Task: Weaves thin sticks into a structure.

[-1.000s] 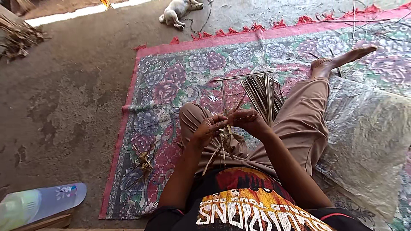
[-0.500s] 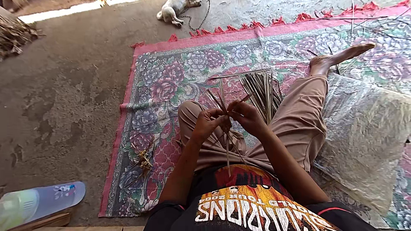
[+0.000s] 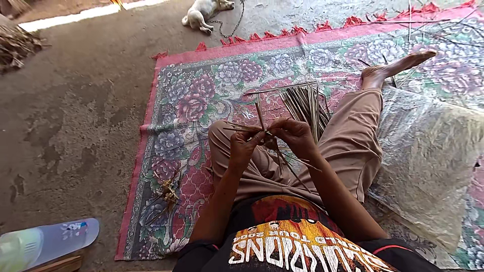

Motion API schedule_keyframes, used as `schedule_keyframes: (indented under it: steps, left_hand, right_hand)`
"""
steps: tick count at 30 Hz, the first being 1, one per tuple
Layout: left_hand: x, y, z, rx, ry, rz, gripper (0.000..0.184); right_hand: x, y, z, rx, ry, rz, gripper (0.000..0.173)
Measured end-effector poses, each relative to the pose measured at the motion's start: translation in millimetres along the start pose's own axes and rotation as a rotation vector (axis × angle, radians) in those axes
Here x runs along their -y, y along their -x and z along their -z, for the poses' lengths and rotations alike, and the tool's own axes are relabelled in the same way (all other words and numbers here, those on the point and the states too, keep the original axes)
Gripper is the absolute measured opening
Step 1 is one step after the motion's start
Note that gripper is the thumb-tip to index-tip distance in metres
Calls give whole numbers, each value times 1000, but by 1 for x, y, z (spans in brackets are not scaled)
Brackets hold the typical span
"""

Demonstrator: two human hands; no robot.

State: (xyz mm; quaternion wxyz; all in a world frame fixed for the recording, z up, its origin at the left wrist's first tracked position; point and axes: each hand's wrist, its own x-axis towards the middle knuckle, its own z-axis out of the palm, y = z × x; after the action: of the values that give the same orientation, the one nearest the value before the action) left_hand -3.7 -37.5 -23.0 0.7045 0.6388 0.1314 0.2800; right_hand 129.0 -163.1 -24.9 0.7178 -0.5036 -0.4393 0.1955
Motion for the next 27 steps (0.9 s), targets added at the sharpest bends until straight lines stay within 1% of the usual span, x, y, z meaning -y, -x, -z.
schedule_keyframes:
  steps: [2, 4, 6, 8, 11, 12, 15, 17, 20, 21, 24, 25, 27]
  left_hand:
    - [0, 0, 1, -8, -15, 16, 16]
    - [0, -1, 0, -15, -53, 31, 16]
    - [0, -1, -3, -8, -97, 46, 16]
    - [1, -2, -7, -1, -87, 75, 20]
    - [-2, -4, -14, -7, 49, 167, 29]
    - [-4, -5, -15, -18, 96, 203, 29]
    - [-5, -5, -18, -66, 111, 229, 21]
    - [-2, -4, -18, -69, 54, 192, 21]
    - [2, -4, -16, -69, -143, 82, 13]
    - [6, -4, -13, -76, -243, 16, 11]
    - [15, -6, -4, -76, -537, -202, 12]
    - [17, -7, -1, -66, -585, -259, 13]
    - [19, -10, 2, -15, -563, -309, 14]
  right_hand:
    - [4, -1, 7, 98, 40, 9, 13]
    - [6, -2, 12, 159, 106, -9, 14]
    - [5, -3, 14, 169, 141, -42, 11]
    - [3, -3, 13, 137, 126, -76, 8]
    - [0, -5, 12, 112, 52, -99, 18]
    - [1, -6, 13, 117, 38, -102, 21]
    - [1, -7, 15, 130, 146, -93, 28]
    - [-1, -6, 16, 140, 265, -88, 31]
    - [-3, -4, 12, 143, 370, -104, 17]
    - [-4, -3, 11, 136, 379, -122, 14]
    - [-9, -2, 12, 107, 365, -178, 7]
    - [-11, -2, 13, 99, 343, -190, 6]
    - [-18, 0, 14, 80, 275, -205, 6]
